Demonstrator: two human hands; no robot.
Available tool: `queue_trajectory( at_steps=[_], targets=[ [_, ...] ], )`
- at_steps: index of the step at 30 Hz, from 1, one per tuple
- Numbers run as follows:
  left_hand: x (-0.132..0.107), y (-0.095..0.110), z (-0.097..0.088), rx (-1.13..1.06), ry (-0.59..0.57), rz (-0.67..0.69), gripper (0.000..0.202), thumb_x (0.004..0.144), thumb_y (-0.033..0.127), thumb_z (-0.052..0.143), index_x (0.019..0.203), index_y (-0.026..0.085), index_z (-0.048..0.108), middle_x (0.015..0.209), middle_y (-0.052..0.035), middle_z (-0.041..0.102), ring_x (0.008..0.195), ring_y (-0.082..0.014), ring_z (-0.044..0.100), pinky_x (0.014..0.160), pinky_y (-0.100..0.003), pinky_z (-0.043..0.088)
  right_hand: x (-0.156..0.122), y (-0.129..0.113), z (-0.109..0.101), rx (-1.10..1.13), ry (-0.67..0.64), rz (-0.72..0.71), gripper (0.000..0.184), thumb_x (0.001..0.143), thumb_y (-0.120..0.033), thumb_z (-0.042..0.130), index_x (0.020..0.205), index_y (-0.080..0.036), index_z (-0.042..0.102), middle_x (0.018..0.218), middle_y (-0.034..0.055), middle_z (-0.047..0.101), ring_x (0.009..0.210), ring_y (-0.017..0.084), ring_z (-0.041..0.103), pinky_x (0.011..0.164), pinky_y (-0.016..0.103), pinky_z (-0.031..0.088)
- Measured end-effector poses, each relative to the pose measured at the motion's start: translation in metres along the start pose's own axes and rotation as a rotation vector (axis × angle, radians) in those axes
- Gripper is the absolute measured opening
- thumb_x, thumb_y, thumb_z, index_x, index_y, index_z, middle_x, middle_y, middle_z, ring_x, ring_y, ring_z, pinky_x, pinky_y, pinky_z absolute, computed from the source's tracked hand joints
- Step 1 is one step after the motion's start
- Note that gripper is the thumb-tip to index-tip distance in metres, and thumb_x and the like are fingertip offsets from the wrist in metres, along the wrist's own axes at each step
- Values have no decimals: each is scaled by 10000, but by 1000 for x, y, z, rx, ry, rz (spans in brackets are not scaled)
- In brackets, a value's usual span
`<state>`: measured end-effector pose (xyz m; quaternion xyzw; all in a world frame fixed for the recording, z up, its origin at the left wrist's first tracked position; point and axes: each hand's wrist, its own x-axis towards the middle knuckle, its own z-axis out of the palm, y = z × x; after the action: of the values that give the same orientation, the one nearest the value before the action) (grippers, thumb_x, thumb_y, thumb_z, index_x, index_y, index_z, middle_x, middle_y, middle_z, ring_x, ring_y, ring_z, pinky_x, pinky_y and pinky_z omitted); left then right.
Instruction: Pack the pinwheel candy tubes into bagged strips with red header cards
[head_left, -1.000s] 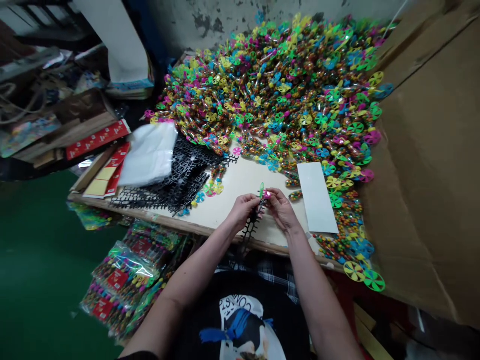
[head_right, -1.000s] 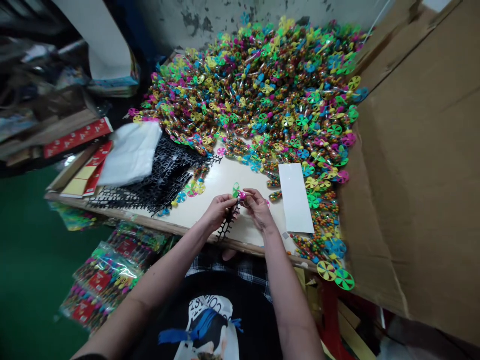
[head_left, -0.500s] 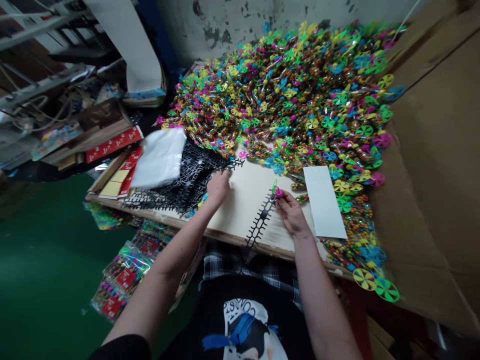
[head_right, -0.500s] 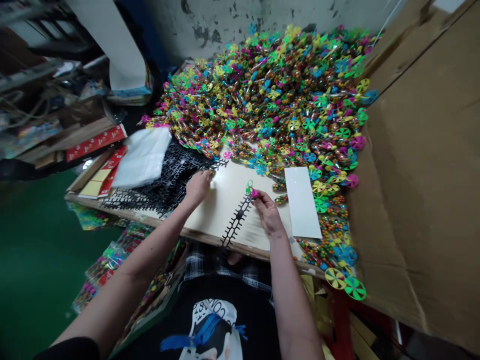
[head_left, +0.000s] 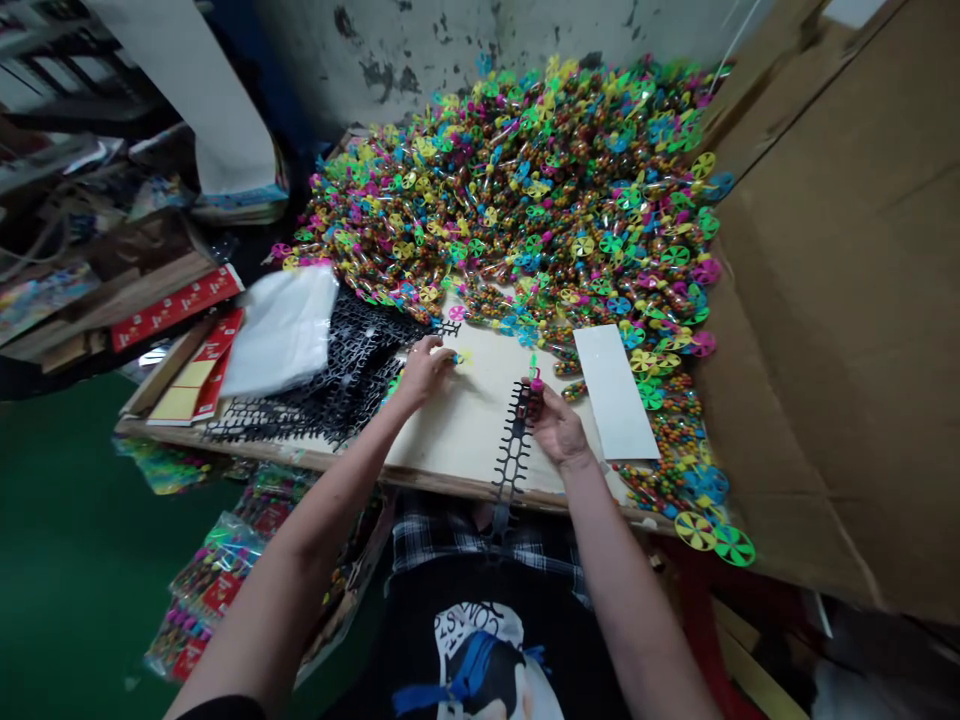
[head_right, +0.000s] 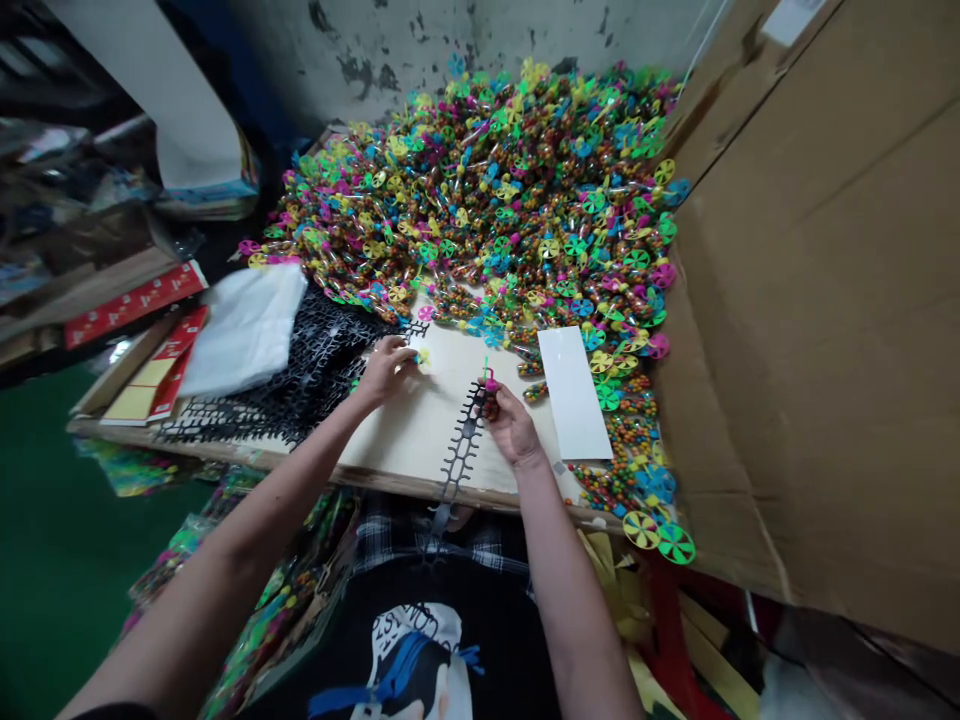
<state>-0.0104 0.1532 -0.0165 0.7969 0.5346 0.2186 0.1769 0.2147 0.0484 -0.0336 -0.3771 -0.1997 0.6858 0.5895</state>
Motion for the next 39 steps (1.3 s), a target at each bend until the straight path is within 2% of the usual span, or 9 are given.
queue_trajectory(
  at_steps=[2, 5, 9, 14, 17, 24, 30, 35, 39],
  targets=[
    [-9, 15, 7, -329, 47, -30, 151, 789, 203, 557, 902, 171, 652, 970, -76, 595, 951, -193, 551, 862, -332, 436, -1, 0, 3, -24, 23, 7, 332, 570, -393, 798, 856, -252, 707, 833, -26, 687, 687, 103, 591, 627, 218, 525],
    [-23, 41, 19, -797, -56, -110, 199, 831, 264, 498, 921, 155, 638, 757, -22, 589, 731, -136, 560, 747, -284, 460, 0, 2, 6, -97, 84, 9, 337, 507, -333, 837, 804, -264, 695, 725, -52, 647, 601, 85, 553, 575, 207, 501],
    [-35, 66, 37, -1059, -107, -226, 184, 772, 251, 562, 888, 143, 656, 722, -4, 613, 670, -110, 556, 719, -256, 459, 2, 4, 8, -165, 128, -18, 340, 548, -369, 809, 843, -261, 678, 705, -48, 627, 587, 97, 553, 556, 229, 483],
    [-42, 80, 52, -1122, -111, -294, 118, 682, 189, 621, 786, 152, 662, 814, -19, 673, 794, -140, 607, 779, -269, 478, 2, 7, 10, -193, 88, -21, 361, 541, -397, 808, 831, -243, 660, 813, -26, 664, 718, 128, 586, 625, 241, 481],
    [-45, 84, 55, -1144, -86, -321, 106, 661, 177, 635, 763, 151, 646, 772, -8, 667, 779, -137, 611, 783, -275, 487, 1, 7, 11, -199, 88, -23, 365, 537, -391, 813, 831, -240, 659, 816, -28, 668, 728, 128, 578, 653, 243, 474],
    [-40, 85, 58, -966, 114, -371, 141, 645, 171, 633, 681, 170, 497, 690, 41, 542, 652, -92, 538, 621, -208, 466, 0, 9, 14, -191, 89, -41, 361, 521, -389, 820, 810, -240, 664, 816, -36, 662, 681, 108, 546, 598, 217, 448],
    [-45, 86, 60, -819, 109, -268, 88, 686, 127, 566, 731, 180, 512, 748, 20, 534, 731, -109, 548, 653, -210, 478, 1, 10, 15, -205, 75, -41, 363, 527, -392, 821, 806, -238, 647, 817, -30, 666, 733, 129, 576, 664, 237, 474],
    [-53, 84, 62, -911, 16, -249, 149, 738, 157, 540, 883, 188, 545, 886, -25, 623, 806, -133, 600, 762, -266, 496, 1, 10, 14, -181, 86, -36, 371, 516, -405, 825, 797, -241, 647, 832, -31, 671, 759, 130, 586, 688, 234, 483],
    [-51, 85, 64, -994, 49, -288, 78, 721, 197, 556, 772, 184, 499, 752, 15, 591, 737, -115, 578, 727, -240, 480, 2, 11, 13, -197, 78, -28, 359, 535, -401, 814, 810, -240, 649, 867, -23, 679, 791, 135, 597, 722, 245, 490]
  ],
)
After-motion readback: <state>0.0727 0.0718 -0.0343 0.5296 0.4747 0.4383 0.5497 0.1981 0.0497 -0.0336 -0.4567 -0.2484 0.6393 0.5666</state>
